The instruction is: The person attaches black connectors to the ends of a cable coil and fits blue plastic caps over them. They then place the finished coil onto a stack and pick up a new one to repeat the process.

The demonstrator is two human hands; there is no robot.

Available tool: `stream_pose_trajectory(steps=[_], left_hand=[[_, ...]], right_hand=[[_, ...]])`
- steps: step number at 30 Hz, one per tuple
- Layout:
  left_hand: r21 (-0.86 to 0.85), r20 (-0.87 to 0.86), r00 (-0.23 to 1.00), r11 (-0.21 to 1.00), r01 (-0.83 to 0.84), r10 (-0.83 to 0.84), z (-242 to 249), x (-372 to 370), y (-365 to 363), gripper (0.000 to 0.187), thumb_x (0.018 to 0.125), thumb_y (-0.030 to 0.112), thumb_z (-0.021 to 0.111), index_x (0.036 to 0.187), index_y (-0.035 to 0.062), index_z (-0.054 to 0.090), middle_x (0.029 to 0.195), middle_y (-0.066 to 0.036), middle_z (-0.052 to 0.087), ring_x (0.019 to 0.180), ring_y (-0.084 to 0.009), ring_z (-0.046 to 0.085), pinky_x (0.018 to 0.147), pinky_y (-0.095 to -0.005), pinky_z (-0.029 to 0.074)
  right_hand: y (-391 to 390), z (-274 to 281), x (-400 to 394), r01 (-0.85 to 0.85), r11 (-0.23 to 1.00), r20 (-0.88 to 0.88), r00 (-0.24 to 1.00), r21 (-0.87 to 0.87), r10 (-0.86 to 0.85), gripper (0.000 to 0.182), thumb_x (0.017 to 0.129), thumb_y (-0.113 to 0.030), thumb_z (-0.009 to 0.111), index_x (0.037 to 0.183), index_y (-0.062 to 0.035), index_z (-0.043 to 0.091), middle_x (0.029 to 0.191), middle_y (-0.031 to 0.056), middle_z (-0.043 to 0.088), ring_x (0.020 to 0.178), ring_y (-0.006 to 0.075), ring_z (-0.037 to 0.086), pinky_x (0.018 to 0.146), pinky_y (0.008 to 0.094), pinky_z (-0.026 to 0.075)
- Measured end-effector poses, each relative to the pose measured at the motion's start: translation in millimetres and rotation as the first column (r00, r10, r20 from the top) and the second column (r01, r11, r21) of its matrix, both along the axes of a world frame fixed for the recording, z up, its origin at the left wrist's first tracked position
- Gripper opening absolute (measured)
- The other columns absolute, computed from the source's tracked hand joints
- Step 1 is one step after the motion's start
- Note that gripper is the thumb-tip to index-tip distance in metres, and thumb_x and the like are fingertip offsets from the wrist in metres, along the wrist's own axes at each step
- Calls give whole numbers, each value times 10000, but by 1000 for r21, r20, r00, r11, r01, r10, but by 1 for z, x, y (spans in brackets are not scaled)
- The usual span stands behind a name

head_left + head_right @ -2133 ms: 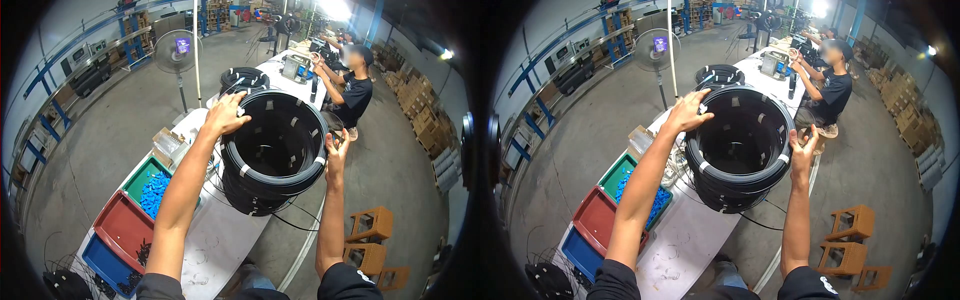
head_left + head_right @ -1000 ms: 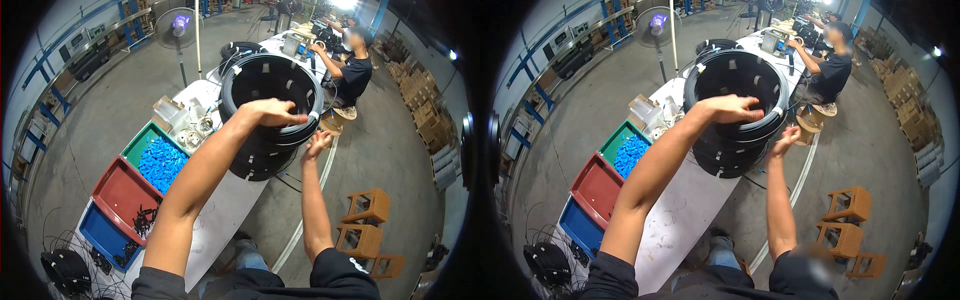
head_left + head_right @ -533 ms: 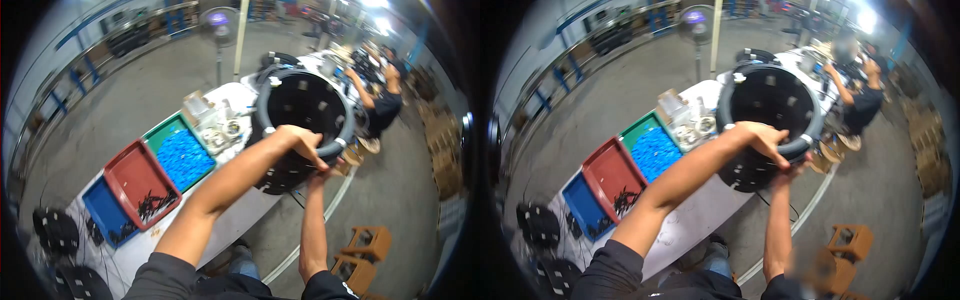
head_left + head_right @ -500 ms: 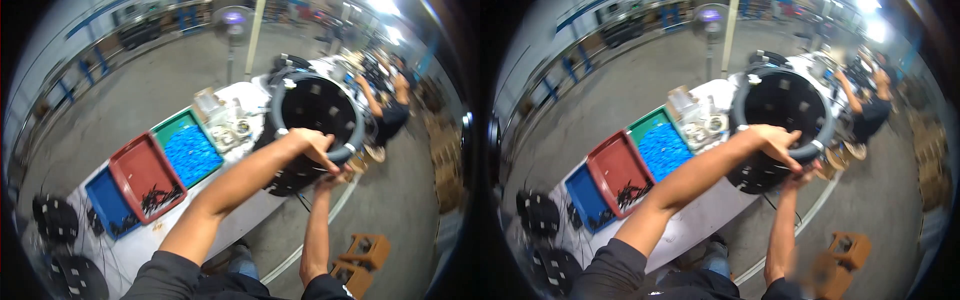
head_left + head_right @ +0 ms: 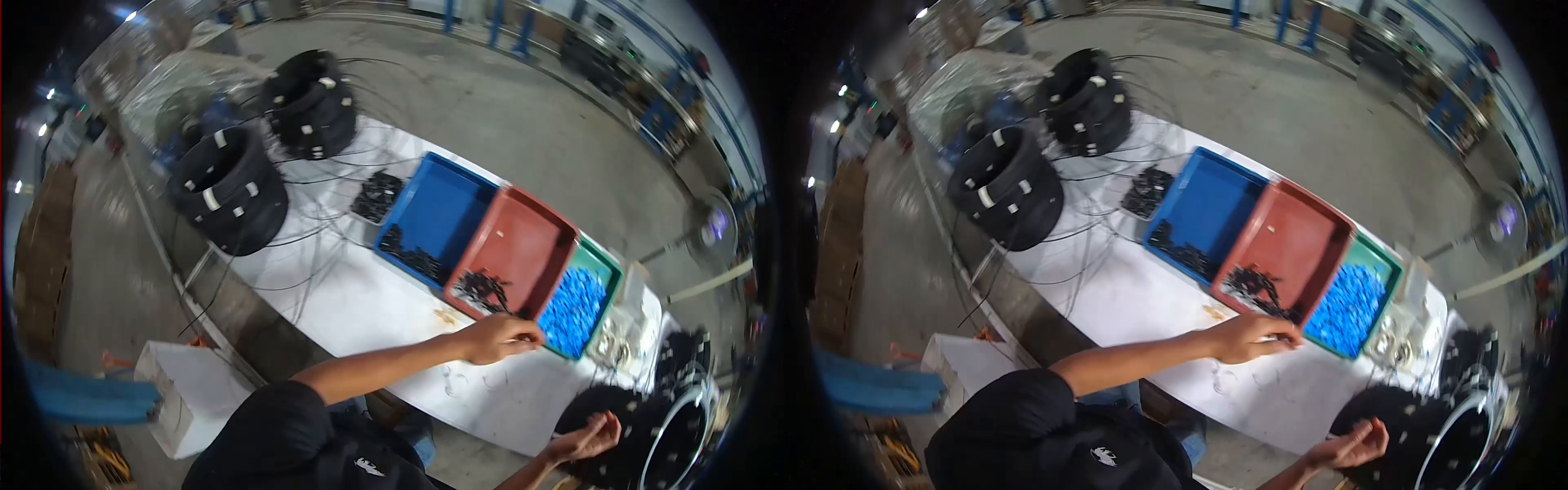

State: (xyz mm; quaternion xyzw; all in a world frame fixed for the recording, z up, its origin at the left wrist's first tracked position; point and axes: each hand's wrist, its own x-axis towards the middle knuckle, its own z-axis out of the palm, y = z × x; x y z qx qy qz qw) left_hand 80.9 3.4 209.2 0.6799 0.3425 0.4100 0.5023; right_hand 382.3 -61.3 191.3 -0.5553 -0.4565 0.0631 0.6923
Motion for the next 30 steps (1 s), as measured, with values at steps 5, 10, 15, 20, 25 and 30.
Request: stream_pose_trajectory(steps=[5, 10, 15, 20, 25, 30], left_hand=[[-203, 91, 899, 892, -404, 428, -20, -143, -119, 123, 899, -24, 536, 957, -3, 642, 938, -77, 708, 905, -155, 670, 844, -297, 511], [-138, -44, 684, 674, -726, 728, 28, -291, -202, 168, 940, 96, 586, 1038, 1, 685, 994, -81, 715, 906, -151, 643, 837, -301, 493], [-32, 143, 461, 470, -882, 876, 89, -456, -176, 237, 928, 208, 616, 1054, 8, 638, 1044, -86, 677, 1010, -136, 614, 909, -288, 462], [68, -56, 325, 329, -942, 944, 95, -632, -57, 341, 886, 242, 670, 1142, 19, 641, 1034, -82, 701, 980, -169, 645, 890, -290, 472], [68, -408, 125, 166, -984, 904, 47, -751, 62, 827, 789, 417, 760, 1397, -51, 451, 1343, -221, 588, 1255, -344, 564, 1053, -404, 433], [-17, -477, 32, 27, -999, 878, 8, -775, 130, 1120, 739, 357, 825, 1518, -87, 154, 1435, -285, 490, 1345, -383, 486, 1122, -423, 387]], right_hand=[[64, 15, -182, -813, 498, -269, 574, -302, 774, 139, 969, -88, 601, 1086, -14, 592, 988, 51, 609, 849, 109, 552, 751, 241, 448], [93, 56, -367, -861, -88, -258, 52, -501, 965, 163, 943, -92, 656, 1062, 1, 597, 934, 57, 651, 811, 120, 608, 717, 255, 491], [156, 99, -555, -876, -233, -321, -96, -422, 942, 232, 939, -122, 654, 1102, 33, 592, 929, 70, 668, 812, 130, 621, 712, 256, 487], [248, 82, -736, -968, 138, -386, 211, -208, 898, 594, 840, -184, 759, 1298, 59, 470, 1115, 145, 623, 972, 178, 600, 825, 304, 479], [298, 58, -831, -667, 715, 267, 664, -210, 698, 909, 739, -261, 831, 1386, 129, 326, 1376, 302, 439, 1302, 420, 428, 1107, 469, 335], [307, 35, -852, -556, 726, 281, 680, -405, 677, 1071, 714, -240, 837, 1461, 132, 165, 1478, 335, 308, 1399, 482, 293, 1182, 468, 254]])
